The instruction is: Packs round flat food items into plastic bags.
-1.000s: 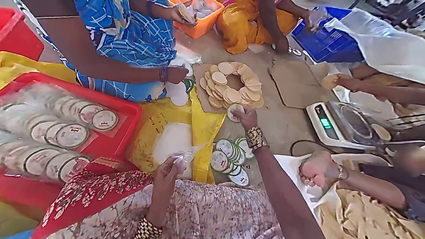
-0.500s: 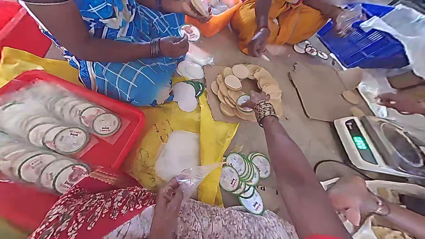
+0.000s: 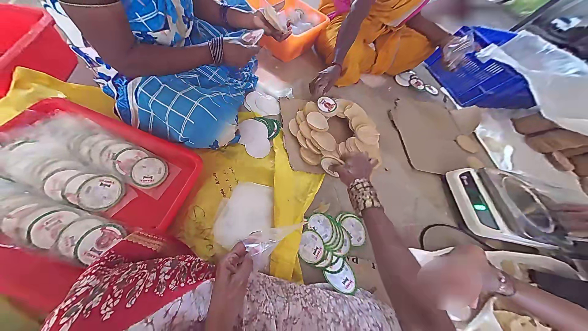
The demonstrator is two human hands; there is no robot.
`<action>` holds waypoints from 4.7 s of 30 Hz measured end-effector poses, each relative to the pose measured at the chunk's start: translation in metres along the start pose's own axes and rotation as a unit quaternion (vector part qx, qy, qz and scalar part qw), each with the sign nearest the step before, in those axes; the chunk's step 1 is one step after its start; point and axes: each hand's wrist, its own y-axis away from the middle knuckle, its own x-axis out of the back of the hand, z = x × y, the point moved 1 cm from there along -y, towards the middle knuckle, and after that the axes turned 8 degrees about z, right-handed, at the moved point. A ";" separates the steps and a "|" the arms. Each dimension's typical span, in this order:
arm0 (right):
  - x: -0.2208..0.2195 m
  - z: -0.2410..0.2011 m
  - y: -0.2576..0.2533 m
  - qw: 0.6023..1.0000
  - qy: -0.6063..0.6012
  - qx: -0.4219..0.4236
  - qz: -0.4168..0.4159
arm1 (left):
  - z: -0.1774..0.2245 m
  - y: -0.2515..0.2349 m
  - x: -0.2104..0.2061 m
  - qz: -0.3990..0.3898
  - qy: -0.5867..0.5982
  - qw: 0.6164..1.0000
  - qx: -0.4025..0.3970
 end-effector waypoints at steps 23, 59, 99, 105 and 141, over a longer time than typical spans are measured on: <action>0.007 -0.061 0.333 0.941 -0.200 0.266 -0.060 | -0.030 0.016 -0.007 -0.108 -0.052 0.986 0.114; 0.089 0.087 0.493 0.696 -0.651 -0.209 0.217 | -0.026 0.157 -0.060 -0.198 0.039 0.978 0.046; 0.082 0.015 0.488 0.626 -0.710 -0.322 -0.023 | -0.007 0.169 -0.049 -0.360 -0.379 0.761 -0.385; 0.068 0.025 0.491 0.718 -0.638 -0.232 0.155 | -0.023 0.166 -0.047 -0.405 -0.180 0.872 -0.208; 0.084 0.021 0.487 0.657 -0.692 -0.297 -0.022 | -0.017 0.169 -0.061 -0.343 -0.403 0.747 -0.403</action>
